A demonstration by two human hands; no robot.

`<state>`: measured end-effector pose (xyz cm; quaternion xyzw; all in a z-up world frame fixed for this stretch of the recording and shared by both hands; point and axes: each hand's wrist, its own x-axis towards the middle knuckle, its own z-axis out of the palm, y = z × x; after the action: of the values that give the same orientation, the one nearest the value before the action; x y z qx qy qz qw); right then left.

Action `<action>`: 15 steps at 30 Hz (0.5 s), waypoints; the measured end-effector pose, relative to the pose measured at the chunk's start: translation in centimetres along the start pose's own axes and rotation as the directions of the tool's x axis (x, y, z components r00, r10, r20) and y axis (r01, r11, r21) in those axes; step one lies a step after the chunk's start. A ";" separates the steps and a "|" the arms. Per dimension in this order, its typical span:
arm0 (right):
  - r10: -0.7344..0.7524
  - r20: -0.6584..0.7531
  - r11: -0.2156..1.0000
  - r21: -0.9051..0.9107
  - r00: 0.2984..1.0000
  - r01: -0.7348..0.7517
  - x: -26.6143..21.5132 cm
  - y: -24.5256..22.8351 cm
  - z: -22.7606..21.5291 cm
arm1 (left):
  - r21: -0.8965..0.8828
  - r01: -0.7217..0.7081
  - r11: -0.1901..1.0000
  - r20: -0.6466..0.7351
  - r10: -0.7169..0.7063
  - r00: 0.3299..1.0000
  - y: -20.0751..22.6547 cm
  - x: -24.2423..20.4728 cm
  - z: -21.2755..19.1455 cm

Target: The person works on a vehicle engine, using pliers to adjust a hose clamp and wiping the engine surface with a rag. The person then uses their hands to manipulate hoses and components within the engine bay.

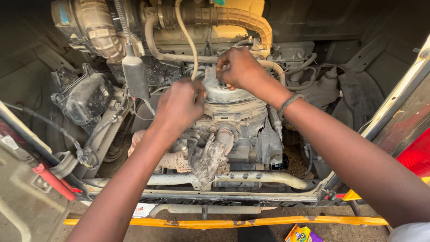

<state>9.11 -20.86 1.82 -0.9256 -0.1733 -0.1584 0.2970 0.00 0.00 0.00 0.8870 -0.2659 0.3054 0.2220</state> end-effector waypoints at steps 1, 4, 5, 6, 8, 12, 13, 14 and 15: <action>0.011 0.045 0.999 0.048 0.999 -0.013 -0.7 -0.5 -1.0 | -0.003 0.038 0.999 0.004 -0.038 0.999 0.7 0.5 -0.3; 0.068 0.103 0.974 0.209 0.992 -0.089 -2.1 -1.2 -3.6 | -0.023 0.120 0.992 0.007 -0.120 0.993 2.6 2.1 -0.7; 0.111 0.073 0.952 0.277 0.991 -0.128 -2.2 -0.7 -4.6 | -0.037 0.128 0.991 0.000 -0.128 0.992 3.0 2.5 -0.5; 0.157 0.045 0.925 0.343 0.987 -0.163 -2.4 0.1 -5.2 | -0.051 0.136 0.989 -0.006 -0.136 0.991 3.4 3.0 -0.1; 0.105 -0.105 0.965 0.252 0.989 -0.076 -2.7 2.2 -5.2 | -0.052 0.116 0.992 0.028 -0.114 0.993 3.9 4.1 1.1; -0.261 -0.258 0.956 0.063 0.930 0.286 -2.2 6.2 -1.6 | -0.058 0.079 0.995 0.044 -0.076 0.996 3.5 7.0 3.1; -0.340 -0.270 0.938 -0.031 0.901 0.345 -2.1 6.8 -0.5 | -0.123 0.101 0.987 0.084 -0.091 0.992 3.0 7.7 3.6; -0.418 -0.274 0.908 -0.125 0.866 0.399 -2.2 7.2 0.4 | -0.186 0.124 0.975 0.124 -0.102 0.987 2.5 8.3 4.2; -0.493 -0.270 0.868 -0.215 0.827 0.447 -2.4 7.4 1.2 | -0.246 0.150 0.958 0.167 -0.111 0.980 1.9 8.6 4.7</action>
<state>10.25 -26.34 -3.74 -0.8353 -0.3344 -0.3850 0.2057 6.62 -6.96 2.77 0.8869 -0.2598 0.1850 0.3341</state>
